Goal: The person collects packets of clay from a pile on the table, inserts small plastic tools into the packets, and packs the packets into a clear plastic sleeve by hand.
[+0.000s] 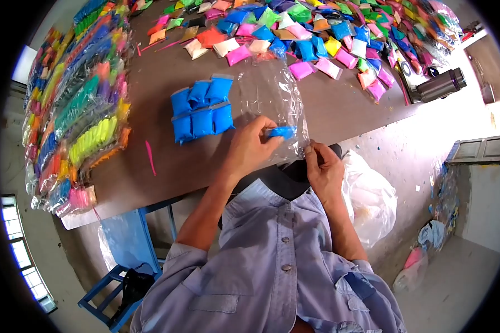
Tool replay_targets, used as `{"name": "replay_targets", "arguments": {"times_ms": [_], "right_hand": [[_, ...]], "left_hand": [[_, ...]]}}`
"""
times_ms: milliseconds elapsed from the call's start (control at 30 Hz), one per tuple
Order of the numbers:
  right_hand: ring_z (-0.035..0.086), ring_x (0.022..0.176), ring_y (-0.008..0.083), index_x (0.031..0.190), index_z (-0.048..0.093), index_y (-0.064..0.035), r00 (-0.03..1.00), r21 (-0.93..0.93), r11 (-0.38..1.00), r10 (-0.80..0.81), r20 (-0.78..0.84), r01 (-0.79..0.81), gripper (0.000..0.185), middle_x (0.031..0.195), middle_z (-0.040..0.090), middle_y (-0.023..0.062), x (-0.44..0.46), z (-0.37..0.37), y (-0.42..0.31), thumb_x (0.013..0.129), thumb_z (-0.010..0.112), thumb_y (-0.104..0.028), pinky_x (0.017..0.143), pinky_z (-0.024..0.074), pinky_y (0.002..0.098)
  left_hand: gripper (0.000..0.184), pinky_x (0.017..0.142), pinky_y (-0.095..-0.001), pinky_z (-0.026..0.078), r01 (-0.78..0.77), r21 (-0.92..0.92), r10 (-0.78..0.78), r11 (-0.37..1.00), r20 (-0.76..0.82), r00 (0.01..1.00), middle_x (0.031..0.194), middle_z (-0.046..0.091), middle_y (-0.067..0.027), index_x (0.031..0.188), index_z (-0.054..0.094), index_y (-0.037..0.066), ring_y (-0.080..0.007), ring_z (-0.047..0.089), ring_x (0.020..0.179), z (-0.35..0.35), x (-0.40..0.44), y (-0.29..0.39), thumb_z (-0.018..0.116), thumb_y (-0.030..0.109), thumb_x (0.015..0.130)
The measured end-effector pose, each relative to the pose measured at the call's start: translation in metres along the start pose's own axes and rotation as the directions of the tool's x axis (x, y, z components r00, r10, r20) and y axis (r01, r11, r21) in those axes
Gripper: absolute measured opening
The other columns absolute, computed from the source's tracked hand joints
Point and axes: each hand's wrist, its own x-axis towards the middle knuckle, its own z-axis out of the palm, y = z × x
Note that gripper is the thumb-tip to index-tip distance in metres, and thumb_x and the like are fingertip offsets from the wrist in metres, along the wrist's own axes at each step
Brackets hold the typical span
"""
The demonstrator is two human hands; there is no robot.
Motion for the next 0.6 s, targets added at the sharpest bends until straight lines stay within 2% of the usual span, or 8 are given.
{"name": "replay_targets", "arguments": {"times_ms": [133,200,233,300,433,500,533,600], "right_hand": [[0.071,0.078,0.0249,0.113,0.074,-0.0024,0.992,-0.074,0.99,-0.119,-0.035,0.116,0.019,0.101,0.075,0.0101,0.008,-0.007,-0.009,0.095,0.074,-0.01,0.068,0.0549,0.0314],[0.073,0.085,0.0246,0.116,0.074,-0.001,0.988,-0.011,0.989,-0.145,-0.052,0.144,0.024,0.113,0.074,0.0122,0.015,-0.005,-0.01,0.094,0.075,-0.011,0.071,0.0561,0.0315],[0.073,0.085,0.0246,0.116,0.074,-0.001,0.988,-0.011,0.989,-0.147,-0.051,0.147,0.024,0.113,0.074,0.0122,0.019,-0.002,-0.012,0.094,0.075,-0.011,0.071,0.0561,0.0315],[0.073,0.086,0.024,0.12,0.073,-0.001,0.999,0.122,0.991,-0.046,-0.01,0.047,0.03,0.117,0.072,0.0141,0.026,0.004,-0.017,0.093,0.078,-0.013,0.074,0.057,0.0317],[0.072,0.094,0.0264,0.121,0.074,-0.0022,0.996,0.144,0.988,-0.069,0.049,0.062,0.034,0.12,0.071,0.0143,0.033,0.007,-0.021,0.09,0.081,-0.013,0.078,0.0574,0.0341],[0.069,0.104,0.0313,0.116,0.075,-0.0037,0.909,-0.022,0.916,-0.402,-0.109,0.402,0.035,0.123,0.069,0.0141,0.034,0.014,-0.022,0.085,0.085,-0.017,0.083,0.0564,0.0382],[0.069,0.104,0.0313,0.116,0.075,-0.0037,0.909,-0.021,0.915,-0.404,-0.104,0.404,0.035,0.123,0.069,0.0141,0.032,0.015,-0.025,0.085,0.085,-0.017,0.083,0.0564,0.0382],[0.064,0.111,0.0346,0.11,0.076,-0.0055,0.892,-0.159,0.893,-0.439,-0.11,0.421,0.037,0.123,0.067,0.0136,0.023,0.013,-0.035,0.079,0.089,-0.02,0.088,0.0547,0.0425]], "left_hand": [[0.026,0.072,-0.0332,0.058,0.029,0.151,-0.031,0.988,0.012,0.999,0.095,0.077,-0.0111,0.11,0.069,0.002,-0.0173,0.073,0.079,-0.011,-0.003,0.01,0.081,0.014,0.09],[0.026,0.075,-0.0413,0.057,0.09,0.272,-0.112,0.958,0.067,0.991,0.098,0.076,-0.0175,0.11,0.069,0.005,-0.0344,0.074,0.088,-0.015,-0.004,0.021,0.079,0.019,0.09],[0.026,0.075,-0.0413,0.057,0.089,0.271,-0.111,0.958,0.065,0.992,0.098,0.076,-0.0175,0.11,0.069,0.005,-0.0344,0.074,0.088,-0.015,-0.003,0.019,0.079,0.019,0.09],[0.023,0.078,-0.044,0.057,-0.083,0.254,0.048,0.964,0.143,0.989,0.102,0.075,-0.0165,0.111,0.069,0.007,-0.0371,0.072,0.093,-0.013,-0.004,0.011,0.076,0.019,0.092],[0.016,0.083,-0.0482,0.057,-0.2,0.313,0.17,0.929,0.12,0.978,0.109,0.074,-0.0125,0.109,0.07,0.009,-0.0386,0.07,0.101,-0.004,-0.007,0.003,0.07,0.016,0.095],[0.017,0.083,-0.0482,0.057,-0.187,0.308,0.158,0.933,0.118,0.98,0.108,0.074,-0.0122,0.109,0.07,0.01,-0.0384,0.07,0.101,-0.005,-0.006,0.003,0.071,0.016,0.093],[0.018,0.083,-0.0482,0.057,-0.176,0.304,0.147,0.936,0.118,0.982,0.106,0.074,-0.0119,0.108,0.07,0.01,-0.0383,0.07,0.1,-0.006,-0.006,0.003,0.072,0.016,0.091],[0.022,0.083,-0.0464,0.058,-0.2,0.317,0.176,0.927,0.102,0.979,0.106,0.074,-0.0123,0.11,0.071,0.009,-0.0373,0.071,0.1,-0.005,-0.011,-0.002,0.075,0.014,0.089]]}}
